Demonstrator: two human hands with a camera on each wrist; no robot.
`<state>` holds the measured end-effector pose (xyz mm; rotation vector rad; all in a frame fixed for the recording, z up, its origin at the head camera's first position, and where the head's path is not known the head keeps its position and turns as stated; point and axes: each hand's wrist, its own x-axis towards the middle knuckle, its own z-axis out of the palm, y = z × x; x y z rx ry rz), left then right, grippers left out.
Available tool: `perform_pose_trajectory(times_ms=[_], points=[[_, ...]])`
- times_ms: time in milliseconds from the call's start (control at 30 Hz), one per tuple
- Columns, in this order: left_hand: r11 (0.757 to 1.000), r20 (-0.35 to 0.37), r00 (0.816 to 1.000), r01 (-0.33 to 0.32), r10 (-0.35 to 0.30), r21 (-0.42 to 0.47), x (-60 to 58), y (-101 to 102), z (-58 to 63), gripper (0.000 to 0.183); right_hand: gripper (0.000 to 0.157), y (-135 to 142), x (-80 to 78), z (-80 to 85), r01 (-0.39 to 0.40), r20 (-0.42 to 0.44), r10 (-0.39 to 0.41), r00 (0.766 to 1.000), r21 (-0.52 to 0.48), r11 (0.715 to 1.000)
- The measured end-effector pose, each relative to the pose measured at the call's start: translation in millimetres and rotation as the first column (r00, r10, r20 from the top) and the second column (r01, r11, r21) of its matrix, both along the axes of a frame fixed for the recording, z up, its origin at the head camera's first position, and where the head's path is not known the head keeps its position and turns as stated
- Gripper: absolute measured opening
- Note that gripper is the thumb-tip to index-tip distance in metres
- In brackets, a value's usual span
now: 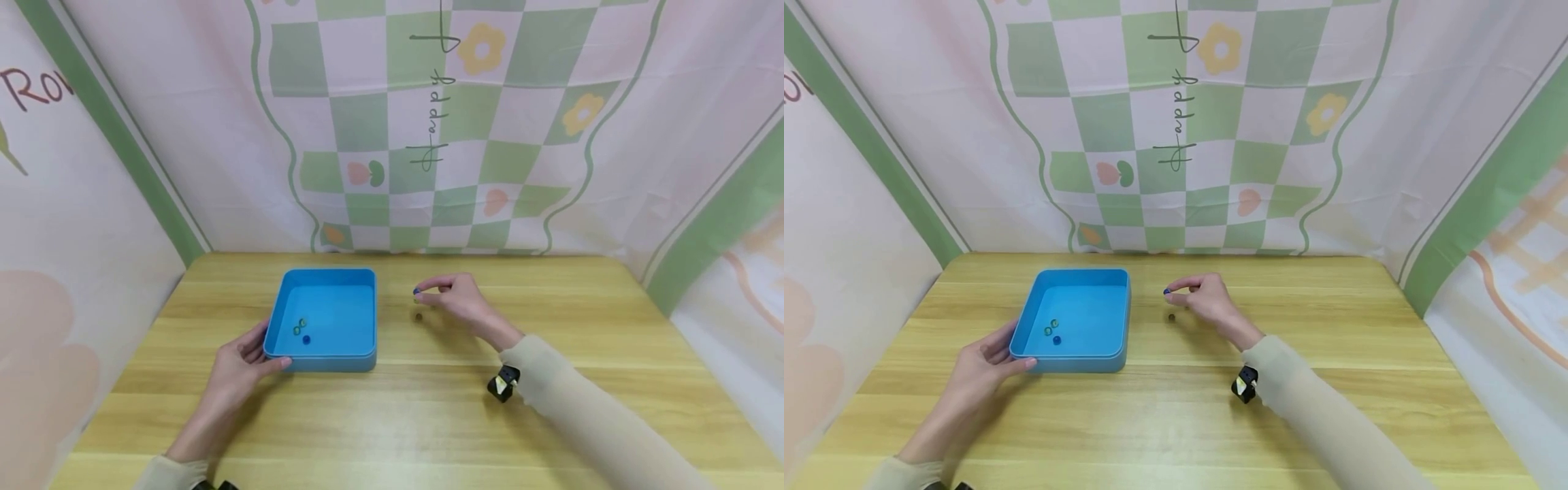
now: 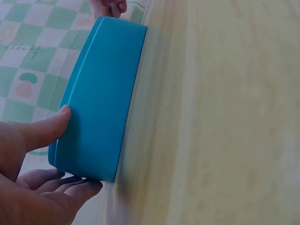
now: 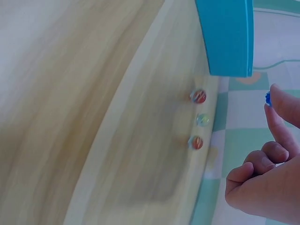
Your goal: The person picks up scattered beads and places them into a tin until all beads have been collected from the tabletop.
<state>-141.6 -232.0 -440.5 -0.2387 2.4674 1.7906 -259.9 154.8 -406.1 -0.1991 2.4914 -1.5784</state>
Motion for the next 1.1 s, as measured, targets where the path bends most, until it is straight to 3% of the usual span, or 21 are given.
perform_pose_trajectory(times_ms=[300, 1100], points=[[1.000, -0.005, 1.000, -0.001, 0.001, -0.013, -0.1, 0, -0.5, 0.091, 0.029, -20, 3.1, 5.1, -0.049, 0.004, 0.049, 0.999, -0.053, 0.997], [1.000, -0.028, 1.000, 0.005, -0.005, 0.001, 0.3, -1, -1.1, 0.087, 0.023, -70, 3.4, 10.6, -0.100, -0.014, 0.100, 0.995, -0.049, 0.994]])
